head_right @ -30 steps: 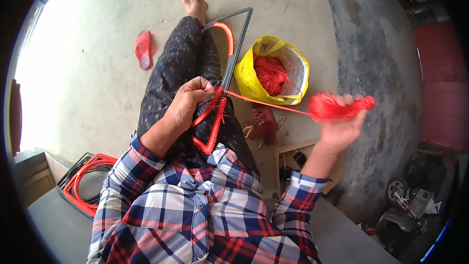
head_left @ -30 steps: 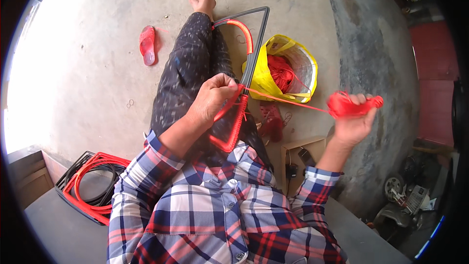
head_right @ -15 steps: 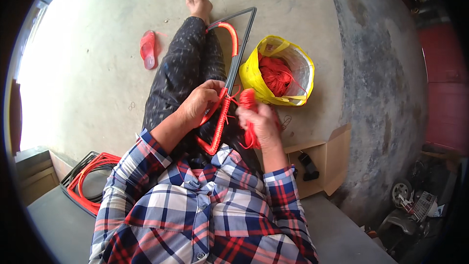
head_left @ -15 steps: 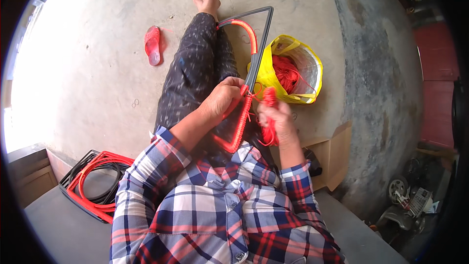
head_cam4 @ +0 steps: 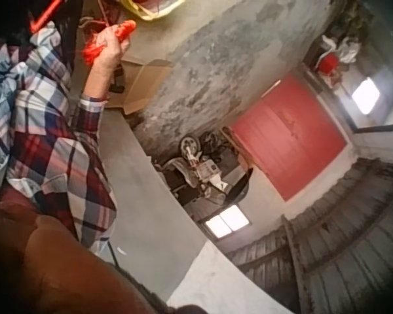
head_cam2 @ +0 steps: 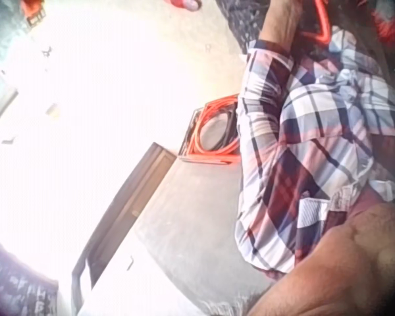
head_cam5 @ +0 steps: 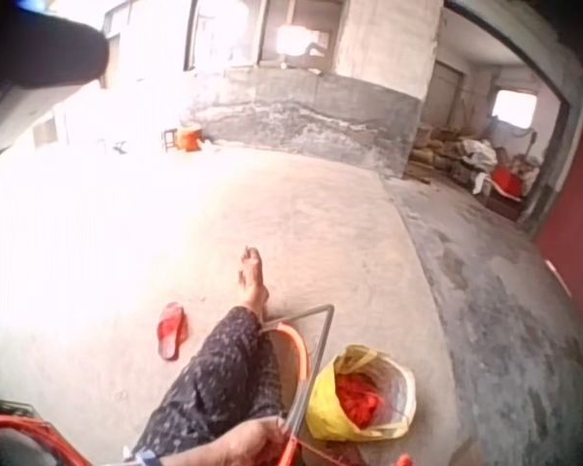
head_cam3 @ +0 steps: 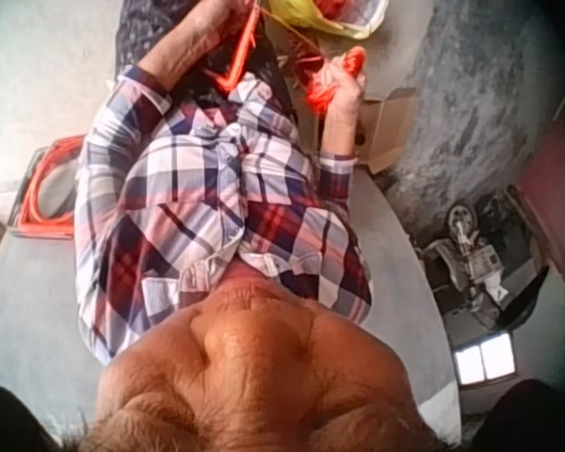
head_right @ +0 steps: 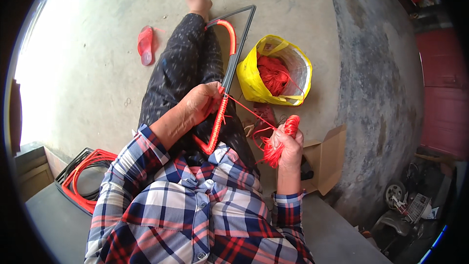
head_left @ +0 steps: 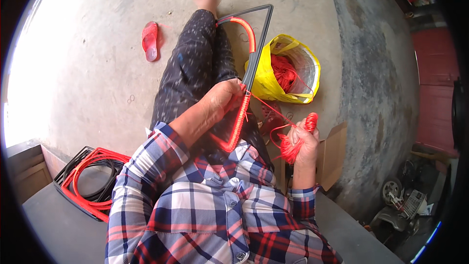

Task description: The person sits on the floor and wraps a red cord around a black rectangular frame using their hands. They pull the cord from a yellow bag and wind it tightly around the frame's edges.

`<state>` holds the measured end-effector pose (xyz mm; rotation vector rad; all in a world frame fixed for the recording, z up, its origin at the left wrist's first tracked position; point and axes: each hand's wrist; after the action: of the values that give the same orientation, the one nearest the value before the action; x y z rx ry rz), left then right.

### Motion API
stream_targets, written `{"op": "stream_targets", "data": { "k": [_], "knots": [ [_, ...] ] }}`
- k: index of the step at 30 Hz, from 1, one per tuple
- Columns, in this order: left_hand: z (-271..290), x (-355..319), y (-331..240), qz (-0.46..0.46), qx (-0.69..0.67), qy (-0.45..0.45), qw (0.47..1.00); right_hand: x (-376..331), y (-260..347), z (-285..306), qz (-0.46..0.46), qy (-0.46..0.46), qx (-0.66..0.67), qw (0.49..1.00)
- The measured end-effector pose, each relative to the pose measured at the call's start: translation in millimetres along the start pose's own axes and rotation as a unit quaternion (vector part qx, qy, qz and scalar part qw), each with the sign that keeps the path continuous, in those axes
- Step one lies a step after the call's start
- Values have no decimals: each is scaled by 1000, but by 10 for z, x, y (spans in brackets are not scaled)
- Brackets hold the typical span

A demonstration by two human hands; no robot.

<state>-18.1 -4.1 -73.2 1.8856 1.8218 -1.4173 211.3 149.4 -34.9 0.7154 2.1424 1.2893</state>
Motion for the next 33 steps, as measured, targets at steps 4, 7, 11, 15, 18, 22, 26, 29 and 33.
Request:
{"op": "stream_targets", "data": {
  "k": [4,7,11,15,18,22,26,29,33],
  "knots": [
    [-106,-69,-68,13,-33,-16,999,-47,-87,83,-18,25,-4,1000],
    [-149,-148,-72,-5,-40,-14,999,-63,-89,142,-20,32,-2,999],
    [17,4,25,-68,60,-20,996,114,-243,275,-80,-84,-18,993],
    [-24,-229,194,-334,396,-202,831,179,-252,320,-77,39,3,996],
    [-450,-711,12,-467,540,-102,693,98,-212,-135,-96,148,71,982],
    [-668,-762,118,-444,439,50,780,-43,-307,-509,-46,183,69,980],
    [-585,-911,-128,-218,65,203,953,80,-217,-621,-105,261,207,937],
    [-607,-958,-211,-191,-56,178,964,84,-82,-719,-125,275,159,940],
    [-470,-1020,-461,-221,-183,145,947,285,-158,-569,-178,293,119,932]
  ]
}}
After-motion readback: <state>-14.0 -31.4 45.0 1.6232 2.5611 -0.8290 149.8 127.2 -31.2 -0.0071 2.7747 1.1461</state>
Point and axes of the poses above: each hand's wrist, its own x-axis towards the middle knuckle, its own z-axis out of the back of the hand, y = z × x, and after that the axes turned 7 degrees about z, right-handed
